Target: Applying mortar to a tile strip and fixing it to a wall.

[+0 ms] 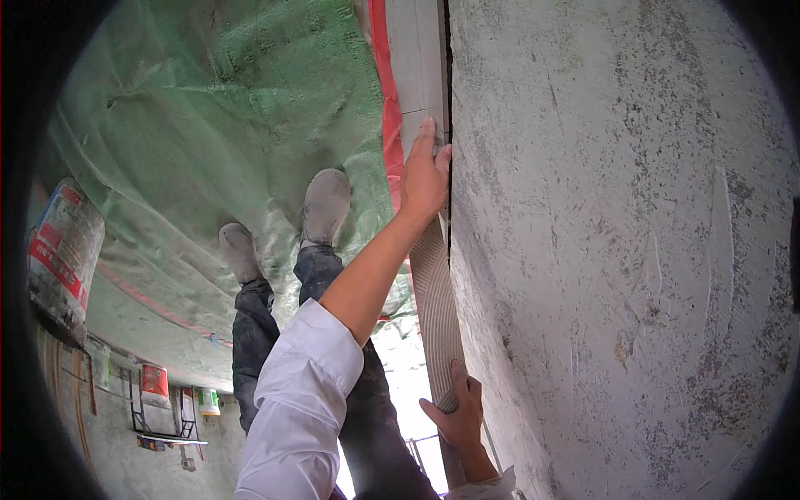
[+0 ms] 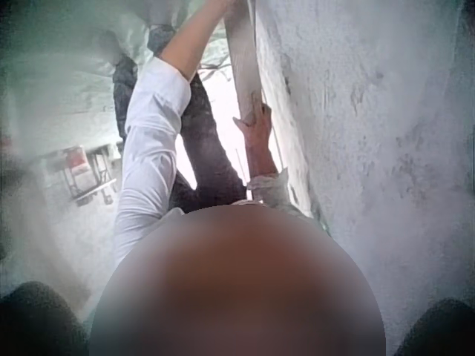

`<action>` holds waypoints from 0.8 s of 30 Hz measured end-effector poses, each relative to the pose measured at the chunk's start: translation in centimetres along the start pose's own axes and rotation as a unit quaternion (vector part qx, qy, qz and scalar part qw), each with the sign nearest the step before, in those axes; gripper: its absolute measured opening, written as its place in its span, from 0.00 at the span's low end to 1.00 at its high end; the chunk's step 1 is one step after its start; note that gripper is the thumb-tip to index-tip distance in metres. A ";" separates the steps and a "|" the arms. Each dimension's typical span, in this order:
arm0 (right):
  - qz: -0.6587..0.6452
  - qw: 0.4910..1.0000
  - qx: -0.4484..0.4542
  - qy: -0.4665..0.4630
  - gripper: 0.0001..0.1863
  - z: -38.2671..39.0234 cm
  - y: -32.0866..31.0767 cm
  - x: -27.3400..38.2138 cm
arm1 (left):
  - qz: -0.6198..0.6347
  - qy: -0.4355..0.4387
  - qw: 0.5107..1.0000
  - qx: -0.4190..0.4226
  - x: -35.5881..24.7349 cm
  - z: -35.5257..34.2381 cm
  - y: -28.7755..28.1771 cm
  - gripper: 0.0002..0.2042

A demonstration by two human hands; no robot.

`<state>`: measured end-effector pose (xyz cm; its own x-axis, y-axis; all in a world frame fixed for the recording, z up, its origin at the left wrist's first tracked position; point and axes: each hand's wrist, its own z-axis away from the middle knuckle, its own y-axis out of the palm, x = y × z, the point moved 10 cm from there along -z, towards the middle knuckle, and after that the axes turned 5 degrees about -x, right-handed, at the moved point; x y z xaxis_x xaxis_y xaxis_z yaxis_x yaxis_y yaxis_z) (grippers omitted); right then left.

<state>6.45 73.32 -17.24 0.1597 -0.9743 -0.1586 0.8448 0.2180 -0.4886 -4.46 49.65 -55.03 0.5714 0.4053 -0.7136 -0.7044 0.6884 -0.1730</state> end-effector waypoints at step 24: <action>-0.371 0.916 0.115 -0.097 0.52 14.8 -2.5 5.9 | -0.294 -0.172 0.937 -0.077 4.3 52.3 -57.1 0.30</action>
<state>12.88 66.17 -4.25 -0.4327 -0.8463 0.3109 0.8394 -0.5040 -0.2037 60.24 43.49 -12.69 0.9630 0.1722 -0.2074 -0.2630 0.7694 -0.5822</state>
